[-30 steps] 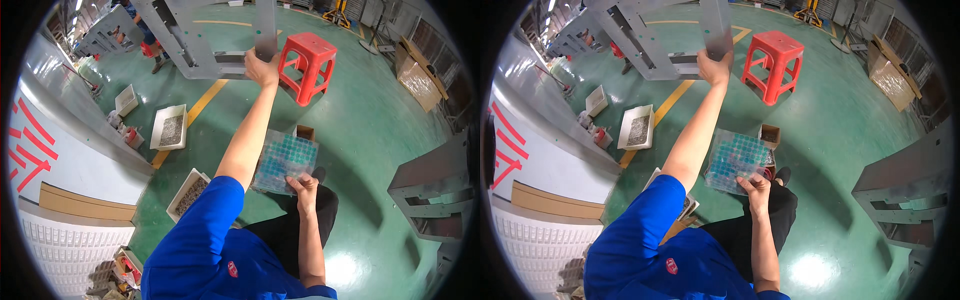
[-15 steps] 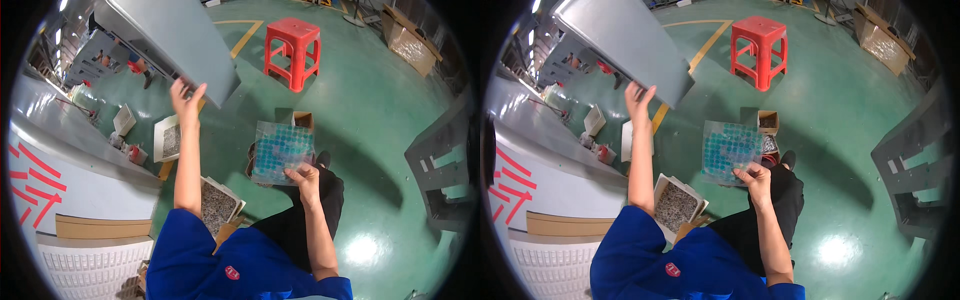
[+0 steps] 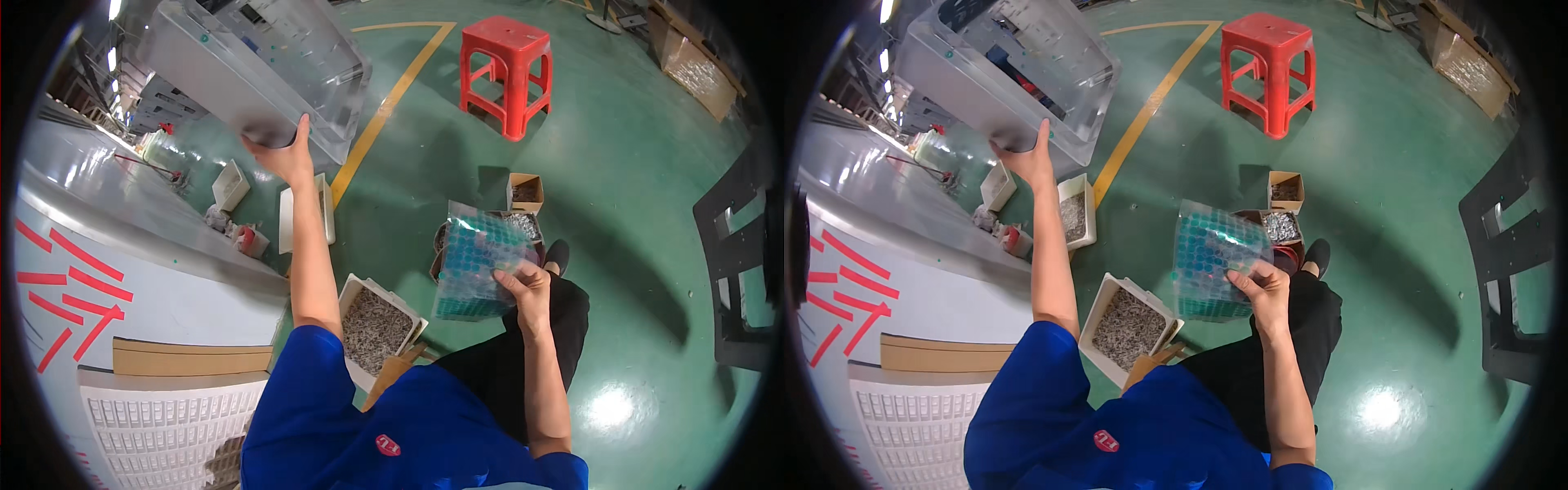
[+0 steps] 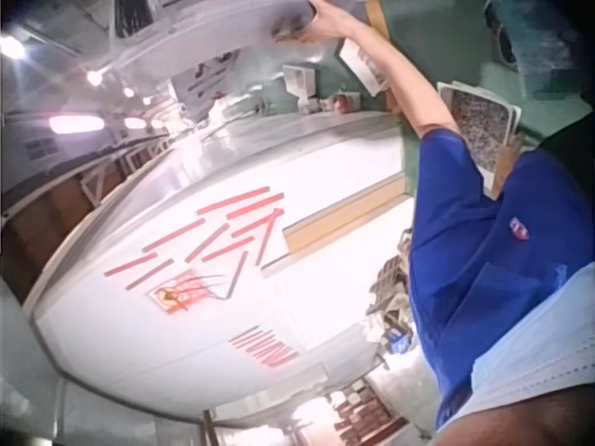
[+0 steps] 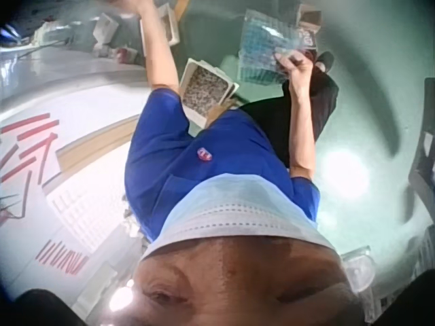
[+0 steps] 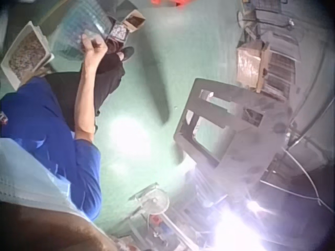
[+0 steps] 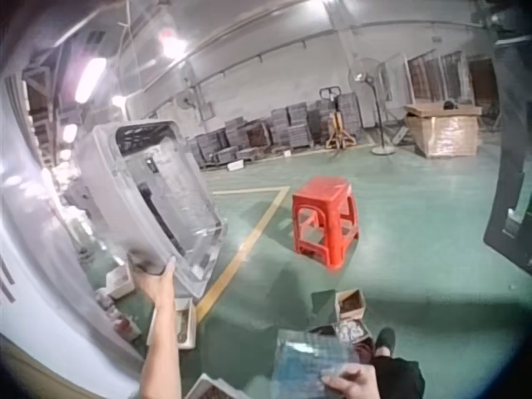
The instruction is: The recorder is applying circular green stickers onto specific marked points on metal cabinet/housing units within a fabrication floor environment.
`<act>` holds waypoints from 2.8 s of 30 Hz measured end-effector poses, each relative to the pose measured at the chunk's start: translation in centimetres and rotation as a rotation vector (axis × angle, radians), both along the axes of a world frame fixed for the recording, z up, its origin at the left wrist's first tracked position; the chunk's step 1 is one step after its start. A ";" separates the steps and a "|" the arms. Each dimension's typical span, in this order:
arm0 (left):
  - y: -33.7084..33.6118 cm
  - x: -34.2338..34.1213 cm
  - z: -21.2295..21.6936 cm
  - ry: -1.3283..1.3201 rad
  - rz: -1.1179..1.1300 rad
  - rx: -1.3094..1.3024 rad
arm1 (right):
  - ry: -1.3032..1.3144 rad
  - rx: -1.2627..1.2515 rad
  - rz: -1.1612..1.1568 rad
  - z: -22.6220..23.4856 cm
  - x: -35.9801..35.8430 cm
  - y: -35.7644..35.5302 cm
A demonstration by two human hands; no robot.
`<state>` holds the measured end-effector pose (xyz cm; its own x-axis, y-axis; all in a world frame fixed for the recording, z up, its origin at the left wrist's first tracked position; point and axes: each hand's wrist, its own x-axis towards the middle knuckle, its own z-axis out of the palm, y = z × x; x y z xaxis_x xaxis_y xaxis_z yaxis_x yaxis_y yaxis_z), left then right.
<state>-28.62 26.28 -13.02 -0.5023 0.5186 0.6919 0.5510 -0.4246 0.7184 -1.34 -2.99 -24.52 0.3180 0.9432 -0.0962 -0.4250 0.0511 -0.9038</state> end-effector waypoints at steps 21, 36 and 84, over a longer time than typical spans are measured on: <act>3.8 -2.4 -1.4 -0.072 -0.895 -0.192 | -0.084 0.046 0.022 0.1 0.9 -0.4; 1.7 -2.8 -2.0 -0.112 -0.998 -0.253 | -0.307 0.035 0.027 -1.2 0.0 -0.3; 6.7 9.4 18.3 0.140 -0.465 0.145 | -0.438 0.059 0.037 0.4 0.8 -0.9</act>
<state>-19.21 32.97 5.30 -0.1384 0.5589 0.8176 0.3663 -0.7381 0.5666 -0.56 -3.93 -24.12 0.2831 0.9544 0.0947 -0.0055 0.1003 -0.9949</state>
